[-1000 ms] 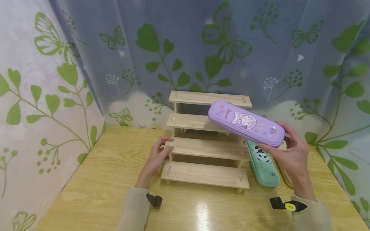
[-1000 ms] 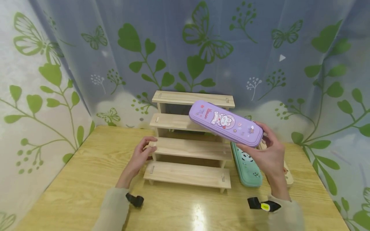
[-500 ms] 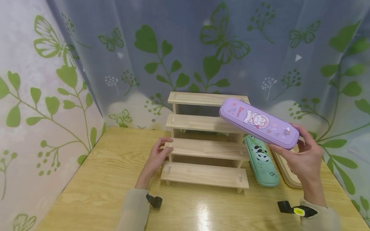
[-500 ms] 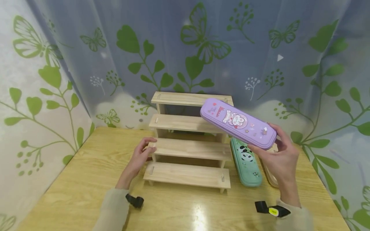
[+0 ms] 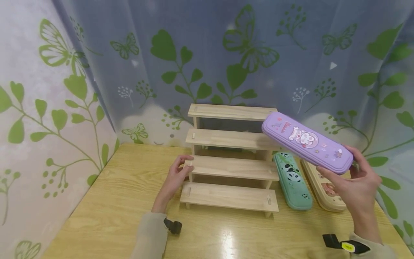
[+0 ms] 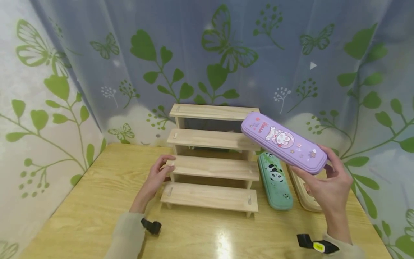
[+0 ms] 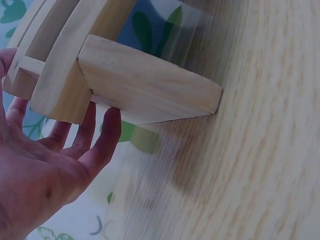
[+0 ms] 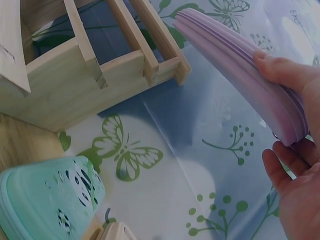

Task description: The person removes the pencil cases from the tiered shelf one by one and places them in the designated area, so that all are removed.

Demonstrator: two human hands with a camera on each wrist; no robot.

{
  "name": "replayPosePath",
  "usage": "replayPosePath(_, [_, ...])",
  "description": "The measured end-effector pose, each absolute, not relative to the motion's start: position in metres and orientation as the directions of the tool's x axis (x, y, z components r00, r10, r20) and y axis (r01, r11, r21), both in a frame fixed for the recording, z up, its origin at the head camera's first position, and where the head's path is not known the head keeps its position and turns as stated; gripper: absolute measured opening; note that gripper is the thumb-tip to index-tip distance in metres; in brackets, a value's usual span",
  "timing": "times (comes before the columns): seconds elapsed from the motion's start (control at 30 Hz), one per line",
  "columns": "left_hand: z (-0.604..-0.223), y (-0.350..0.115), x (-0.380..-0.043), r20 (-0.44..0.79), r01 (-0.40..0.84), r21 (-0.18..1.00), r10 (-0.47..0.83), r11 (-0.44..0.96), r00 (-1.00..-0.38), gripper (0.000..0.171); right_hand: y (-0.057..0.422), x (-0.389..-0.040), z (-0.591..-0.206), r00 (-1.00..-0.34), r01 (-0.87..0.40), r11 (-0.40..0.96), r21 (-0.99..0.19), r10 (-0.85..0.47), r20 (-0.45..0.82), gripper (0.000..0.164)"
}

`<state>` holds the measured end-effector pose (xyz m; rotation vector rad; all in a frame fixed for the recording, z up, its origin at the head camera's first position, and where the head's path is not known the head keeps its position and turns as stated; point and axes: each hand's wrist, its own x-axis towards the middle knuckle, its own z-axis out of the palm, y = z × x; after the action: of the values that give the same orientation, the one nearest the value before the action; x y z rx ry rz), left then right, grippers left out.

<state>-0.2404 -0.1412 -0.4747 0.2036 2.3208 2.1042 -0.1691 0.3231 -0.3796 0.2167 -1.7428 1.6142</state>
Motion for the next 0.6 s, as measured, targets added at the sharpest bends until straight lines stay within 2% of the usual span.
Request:
replayPosePath(0.2, [-0.475, -0.141, -0.241, 0.081, 0.09, 0.992, 0.099, 0.09, -0.992, 0.029, 0.331, -0.163, -0.382, -0.688, -0.489, 0.359, -0.795, 0.401, 0.605, 0.081])
replayPosePath(0.6, [-0.474, -0.141, -0.241, 0.09, 0.1, 0.99, 0.101, 0.103, -0.991, 0.03, 0.352, -0.15, -0.39, -0.655, -0.352, 0.52, -0.778, 0.457, 0.602, 0.084])
